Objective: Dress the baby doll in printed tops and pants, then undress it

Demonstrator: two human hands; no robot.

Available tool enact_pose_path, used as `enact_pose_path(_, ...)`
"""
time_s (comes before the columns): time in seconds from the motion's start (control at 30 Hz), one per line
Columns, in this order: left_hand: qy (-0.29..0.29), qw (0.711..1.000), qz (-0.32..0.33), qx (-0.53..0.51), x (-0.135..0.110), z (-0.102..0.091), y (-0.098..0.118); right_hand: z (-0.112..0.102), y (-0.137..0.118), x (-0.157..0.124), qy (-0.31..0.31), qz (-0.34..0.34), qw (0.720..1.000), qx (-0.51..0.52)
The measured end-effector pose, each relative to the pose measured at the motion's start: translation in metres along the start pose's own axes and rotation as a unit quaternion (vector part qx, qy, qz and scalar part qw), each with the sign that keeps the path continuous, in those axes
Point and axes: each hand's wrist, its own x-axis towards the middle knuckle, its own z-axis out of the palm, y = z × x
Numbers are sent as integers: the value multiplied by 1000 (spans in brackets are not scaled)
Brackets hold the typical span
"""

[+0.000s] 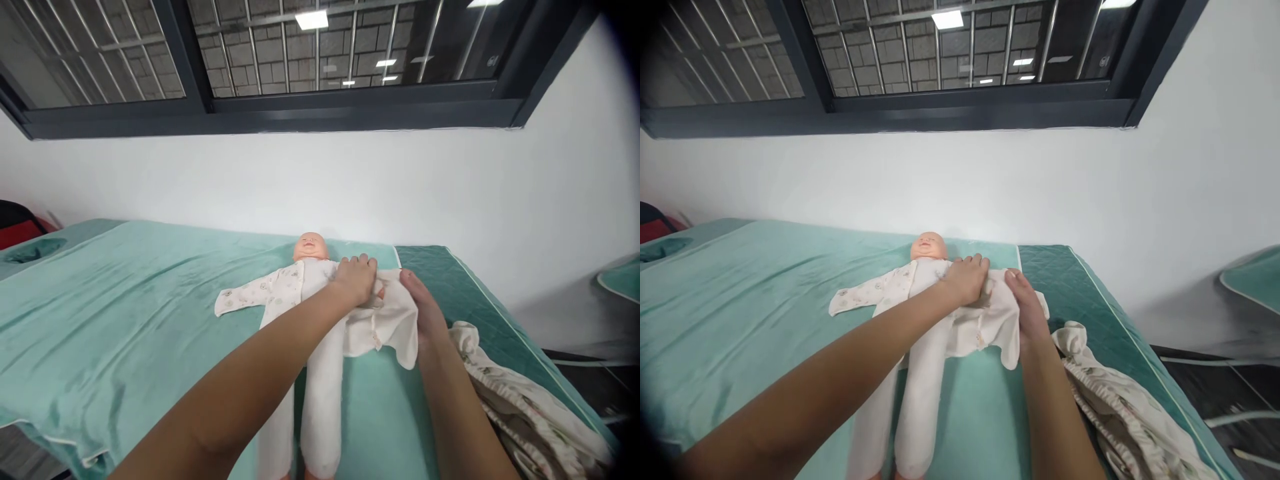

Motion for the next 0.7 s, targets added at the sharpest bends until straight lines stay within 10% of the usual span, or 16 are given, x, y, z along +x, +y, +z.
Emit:
enact_pose_path(0.2, -43, 962, 106, -248, -9, -25, -37, 21, -11, -13, -115, 32, 987, 111)
enact_pose_path(0.5, 132, 963, -16, -235, -51, -37, -93, 18, -18, -24, -385, 63, 913, 118)
enact_pose_path(0.7, 195, 936, -108, -272, -100, -18, -104, 22, -14, -19, -257, 13, 958, 127)
